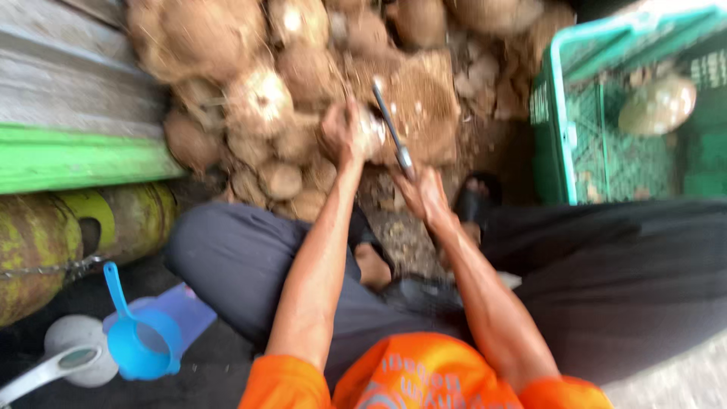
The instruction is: The person sits on the ground and husks coconuts one at a time, holding each coconut against a wooden block and striking the fibrous husk with a cleaver to strip it off, then sets the husked coconut aside and reaches for the next one from the pile.
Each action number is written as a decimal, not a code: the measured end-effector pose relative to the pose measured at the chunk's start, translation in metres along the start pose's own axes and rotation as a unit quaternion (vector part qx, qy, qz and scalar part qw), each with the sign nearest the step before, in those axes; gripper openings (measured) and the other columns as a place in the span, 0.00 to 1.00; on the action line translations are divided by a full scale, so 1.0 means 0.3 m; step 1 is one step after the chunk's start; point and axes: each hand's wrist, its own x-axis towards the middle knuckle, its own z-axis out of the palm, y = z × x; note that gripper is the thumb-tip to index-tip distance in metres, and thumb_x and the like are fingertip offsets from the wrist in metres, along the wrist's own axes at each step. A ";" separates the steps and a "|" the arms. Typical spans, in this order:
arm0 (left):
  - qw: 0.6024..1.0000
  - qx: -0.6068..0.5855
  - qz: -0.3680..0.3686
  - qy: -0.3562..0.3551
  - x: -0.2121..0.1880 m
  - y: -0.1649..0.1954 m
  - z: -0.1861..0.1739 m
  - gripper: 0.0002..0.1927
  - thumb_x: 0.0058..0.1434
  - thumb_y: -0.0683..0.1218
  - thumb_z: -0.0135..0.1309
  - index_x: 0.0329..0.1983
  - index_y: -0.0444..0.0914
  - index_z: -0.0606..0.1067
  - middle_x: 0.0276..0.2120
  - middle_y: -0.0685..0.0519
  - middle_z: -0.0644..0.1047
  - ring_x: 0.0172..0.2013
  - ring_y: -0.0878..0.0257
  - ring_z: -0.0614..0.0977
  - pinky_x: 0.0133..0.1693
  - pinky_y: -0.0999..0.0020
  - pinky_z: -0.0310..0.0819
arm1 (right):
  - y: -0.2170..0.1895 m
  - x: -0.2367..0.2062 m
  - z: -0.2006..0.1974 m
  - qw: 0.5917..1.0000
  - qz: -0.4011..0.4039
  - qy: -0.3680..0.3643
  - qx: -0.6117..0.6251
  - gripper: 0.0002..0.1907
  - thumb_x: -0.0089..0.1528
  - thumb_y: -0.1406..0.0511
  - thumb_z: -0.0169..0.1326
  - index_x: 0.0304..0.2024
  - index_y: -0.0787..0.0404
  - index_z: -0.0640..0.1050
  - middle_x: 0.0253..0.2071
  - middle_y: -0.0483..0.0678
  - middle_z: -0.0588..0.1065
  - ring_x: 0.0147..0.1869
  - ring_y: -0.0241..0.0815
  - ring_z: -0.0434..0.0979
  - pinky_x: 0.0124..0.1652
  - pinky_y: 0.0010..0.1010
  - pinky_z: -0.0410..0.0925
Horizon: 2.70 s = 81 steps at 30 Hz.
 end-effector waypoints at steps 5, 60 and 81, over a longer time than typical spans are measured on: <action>0.999 0.007 -0.039 -0.017 0.001 -0.049 0.019 0.26 0.71 0.66 0.48 0.32 0.42 0.79 0.29 0.49 0.80 0.34 0.56 0.80 0.40 0.57 0.71 | 0.023 -0.034 0.050 0.997 0.000 0.036 0.075 0.18 0.61 0.56 0.58 0.33 0.67 0.78 0.22 0.60 0.73 0.25 0.48 0.73 0.31 0.45 0.69; 0.994 0.087 0.007 -0.067 0.024 -0.028 0.018 0.24 0.73 0.61 0.38 0.32 0.45 0.76 0.32 0.56 0.76 0.36 0.60 0.75 0.41 0.64 0.65 | -0.073 -0.042 0.011 0.995 0.083 -0.029 0.035 0.19 0.69 0.56 0.49 0.29 0.60 0.77 0.19 0.51 0.73 0.19 0.42 0.67 0.22 0.41 0.65; 0.974 0.094 0.203 -0.031 0.037 0.007 -0.063 0.47 0.44 0.72 0.66 0.60 0.43 0.69 0.55 0.38 0.70 0.51 0.42 0.75 0.45 0.40 0.70 | 0.051 0.013 0.008 0.958 0.104 -0.133 0.233 0.20 0.65 0.56 0.58 0.24 0.59 0.70 0.15 0.45 0.68 0.15 0.38 0.66 0.18 0.34 0.61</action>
